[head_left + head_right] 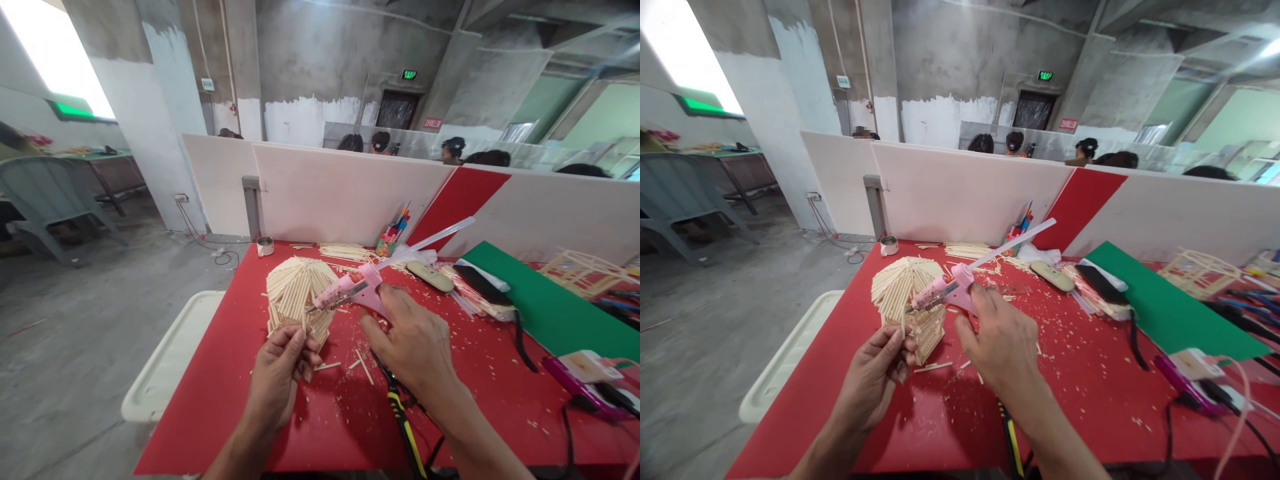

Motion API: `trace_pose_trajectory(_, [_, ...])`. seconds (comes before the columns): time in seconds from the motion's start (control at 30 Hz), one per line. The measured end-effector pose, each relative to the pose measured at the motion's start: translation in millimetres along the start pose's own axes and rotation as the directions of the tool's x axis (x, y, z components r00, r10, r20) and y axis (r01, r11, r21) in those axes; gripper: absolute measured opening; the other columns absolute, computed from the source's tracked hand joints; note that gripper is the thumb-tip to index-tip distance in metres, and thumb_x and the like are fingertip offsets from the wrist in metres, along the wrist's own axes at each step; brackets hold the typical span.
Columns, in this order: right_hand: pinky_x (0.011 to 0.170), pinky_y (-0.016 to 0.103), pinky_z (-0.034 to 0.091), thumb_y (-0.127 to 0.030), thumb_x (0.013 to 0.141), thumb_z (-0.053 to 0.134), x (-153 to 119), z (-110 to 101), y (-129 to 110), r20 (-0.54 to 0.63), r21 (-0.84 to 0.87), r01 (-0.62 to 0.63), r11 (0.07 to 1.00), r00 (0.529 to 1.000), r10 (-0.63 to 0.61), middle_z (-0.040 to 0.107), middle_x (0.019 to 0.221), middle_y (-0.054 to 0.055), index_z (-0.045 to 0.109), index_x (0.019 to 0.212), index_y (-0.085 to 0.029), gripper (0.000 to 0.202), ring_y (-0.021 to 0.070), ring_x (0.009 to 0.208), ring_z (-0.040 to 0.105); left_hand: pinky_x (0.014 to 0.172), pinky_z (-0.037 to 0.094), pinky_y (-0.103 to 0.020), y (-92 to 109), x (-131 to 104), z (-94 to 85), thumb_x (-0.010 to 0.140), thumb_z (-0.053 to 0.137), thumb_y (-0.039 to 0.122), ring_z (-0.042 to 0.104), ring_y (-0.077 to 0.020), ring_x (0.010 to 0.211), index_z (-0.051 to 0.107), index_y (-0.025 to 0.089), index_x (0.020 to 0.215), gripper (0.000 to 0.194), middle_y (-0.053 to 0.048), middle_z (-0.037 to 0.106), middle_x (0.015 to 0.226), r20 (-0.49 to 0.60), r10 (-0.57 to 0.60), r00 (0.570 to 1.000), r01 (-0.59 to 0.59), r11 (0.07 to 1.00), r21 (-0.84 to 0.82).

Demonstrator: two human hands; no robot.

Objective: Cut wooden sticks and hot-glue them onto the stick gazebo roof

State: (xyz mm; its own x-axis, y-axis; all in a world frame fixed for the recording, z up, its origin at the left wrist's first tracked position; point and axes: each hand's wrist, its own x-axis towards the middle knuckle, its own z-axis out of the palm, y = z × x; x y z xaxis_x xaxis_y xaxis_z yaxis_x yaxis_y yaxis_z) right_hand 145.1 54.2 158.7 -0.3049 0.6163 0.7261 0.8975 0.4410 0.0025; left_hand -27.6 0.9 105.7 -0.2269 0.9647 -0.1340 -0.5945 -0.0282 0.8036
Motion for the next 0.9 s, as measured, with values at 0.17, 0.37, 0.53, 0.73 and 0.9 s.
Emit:
trace_pose_trajectory(0.17, [0.054,0.027,0.037,-0.034,0.085,0.044,0.1,-0.7,-0.5,-0.029,0.006,-0.003,1.0,1.0,0.003,0.067,0.084,0.007,0.059,0.106,-0.014,0.033,0.0178,0.066,0.059,0.038,0.038,-0.014,-1.8,0.2,-1.8,0.067,0.077,0.034,0.057,-0.0083,0.048,0.062,0.013,0.074,0.026,-0.001,0.064,0.062,0.007,0.022,1.0,-0.022,0.999,0.027])
trace_pose_trajectory(0.37, [0.053,0.027,0.036,-0.033,0.085,0.044,1.4,-0.6,-1.8,-0.031,0.0,-0.015,1.0,0.999,0.015,0.066,0.084,0.008,0.059,0.106,-0.014,0.033,0.0181,0.066,0.059,0.038,0.039,-0.014,-1.1,-0.8,-1.1,0.068,0.076,0.035,0.056,-0.0083,0.048,0.063,0.013,0.074,0.026,-0.001,0.064,0.06,0.01,0.044,0.999,-0.044,0.998,0.053])
trace_pose_trajectory(0.53, [0.053,0.027,0.036,-0.033,0.085,0.043,1.4,0.4,-1.8,-0.038,0.001,-0.015,1.0,0.999,0.015,0.066,0.081,0.007,0.059,0.106,-0.014,0.033,0.0177,0.065,0.058,0.038,0.039,-0.015,0.1,-1.4,-0.6,0.066,0.077,0.035,0.056,-0.0086,0.047,0.064,0.013,0.072,0.027,-0.001,0.063,0.059,0.003,0.046,0.999,-0.047,0.997,0.063])
trace_pose_trajectory(0.73, [0.055,0.027,0.038,-0.033,0.085,0.044,-3.4,-1.2,0.4,-0.036,0.005,-0.003,1.0,0.999,0.003,0.067,0.084,0.007,0.059,0.104,-0.014,0.031,0.0175,0.065,0.059,0.039,0.039,-0.015,0.6,-1.6,1.1,0.065,0.078,0.034,0.056,-0.0082,0.047,0.063,0.013,0.071,0.026,-0.002,0.064,0.06,-0.014,0.053,0.998,-0.052,0.997,0.056])
trace_pose_trajectory(0.9, [0.055,0.027,0.038,-0.034,0.085,0.044,-3.6,-2.6,1.1,-0.056,0.008,-0.012,1.0,0.998,0.012,0.067,0.086,0.008,0.06,0.106,-0.014,0.033,0.0182,0.067,0.059,0.039,0.039,-0.015,-0.3,-1.0,1.7,0.063,0.079,0.033,0.056,-0.0082,0.046,0.062,0.014,0.072,0.027,-0.001,0.064,0.059,-0.033,0.066,0.997,-0.064,0.996,0.057])
